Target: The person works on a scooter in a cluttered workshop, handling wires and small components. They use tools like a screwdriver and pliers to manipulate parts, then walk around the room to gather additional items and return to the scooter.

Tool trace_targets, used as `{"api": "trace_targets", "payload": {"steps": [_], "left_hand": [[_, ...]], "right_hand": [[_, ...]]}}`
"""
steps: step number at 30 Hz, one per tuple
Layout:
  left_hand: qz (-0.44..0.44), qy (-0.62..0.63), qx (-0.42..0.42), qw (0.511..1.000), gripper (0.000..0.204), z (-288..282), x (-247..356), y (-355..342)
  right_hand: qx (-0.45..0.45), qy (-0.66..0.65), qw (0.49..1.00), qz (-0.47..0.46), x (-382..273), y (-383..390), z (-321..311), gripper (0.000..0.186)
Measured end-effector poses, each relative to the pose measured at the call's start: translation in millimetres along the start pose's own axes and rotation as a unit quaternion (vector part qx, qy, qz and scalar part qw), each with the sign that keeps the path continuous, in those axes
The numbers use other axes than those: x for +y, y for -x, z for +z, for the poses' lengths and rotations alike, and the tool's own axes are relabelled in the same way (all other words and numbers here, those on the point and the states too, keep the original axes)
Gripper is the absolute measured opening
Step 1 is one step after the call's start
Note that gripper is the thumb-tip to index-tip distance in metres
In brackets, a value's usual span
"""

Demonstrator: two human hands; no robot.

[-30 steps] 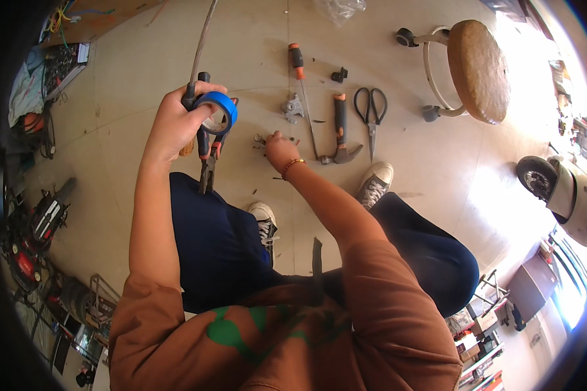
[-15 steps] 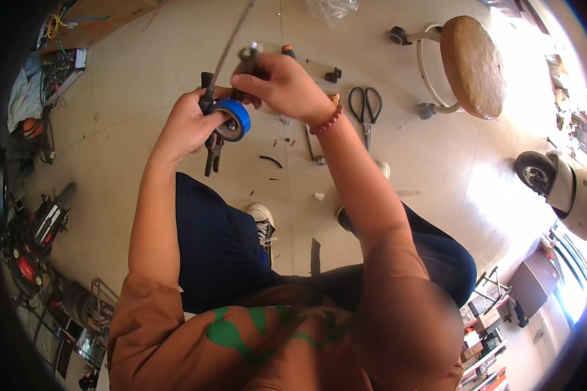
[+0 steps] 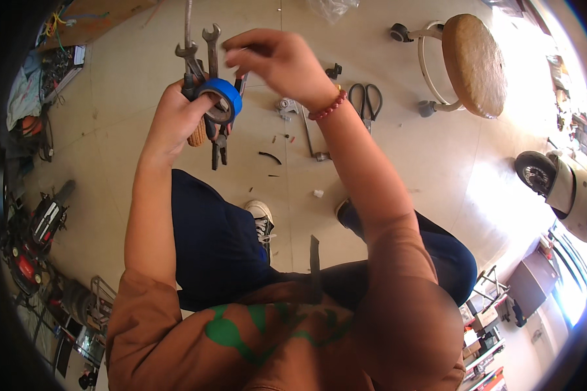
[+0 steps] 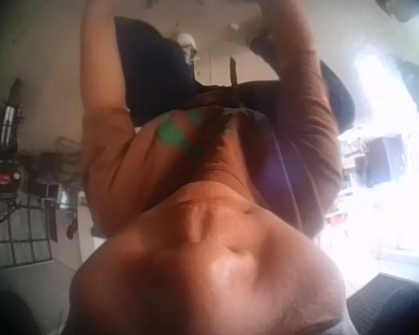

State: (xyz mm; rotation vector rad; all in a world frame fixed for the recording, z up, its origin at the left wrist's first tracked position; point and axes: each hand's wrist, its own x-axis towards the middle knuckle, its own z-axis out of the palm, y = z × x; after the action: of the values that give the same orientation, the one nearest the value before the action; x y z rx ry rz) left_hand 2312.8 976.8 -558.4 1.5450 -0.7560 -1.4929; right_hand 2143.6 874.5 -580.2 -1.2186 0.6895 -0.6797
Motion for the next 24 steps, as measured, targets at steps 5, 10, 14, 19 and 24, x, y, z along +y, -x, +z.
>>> {"api": "trace_targets", "payload": {"steps": [5, 10, 14, 19, 24], "left_hand": [[0.014, 0.049, -0.005, 0.999, 0.010, -7.0, 1.7, 1.7], [0.000, 0.077, 0.004, 0.997, 0.010, -4.2, 3.4, 3.4], [-0.016, 0.081, -0.012, 0.997, 0.009, -7.1, 3.3, 3.4], [0.001, 0.054, 0.019, 0.998, 0.011, 3.7, 2.0, -1.5], [-0.057, 0.047, 0.048, 0.996, 0.016, -3.4, 3.9, 1.1]], "right_hand": [[0.271, 0.098, 0.942, 0.170, 104.4, 36.1, -34.9, 0.024], [0.303, 0.294, 0.884, 0.203, 230.8, 119.1, -31.0, 0.019], [0.291, 0.508, 0.800, 0.130, 231.3, 140.1, -35.9, 0.024], [0.189, 0.513, 0.804, 0.234, 239.1, 133.3, -45.2, 0.028], [0.221, 0.486, 0.792, 0.295, 225.3, 130.4, -51.6, 0.030]]}}
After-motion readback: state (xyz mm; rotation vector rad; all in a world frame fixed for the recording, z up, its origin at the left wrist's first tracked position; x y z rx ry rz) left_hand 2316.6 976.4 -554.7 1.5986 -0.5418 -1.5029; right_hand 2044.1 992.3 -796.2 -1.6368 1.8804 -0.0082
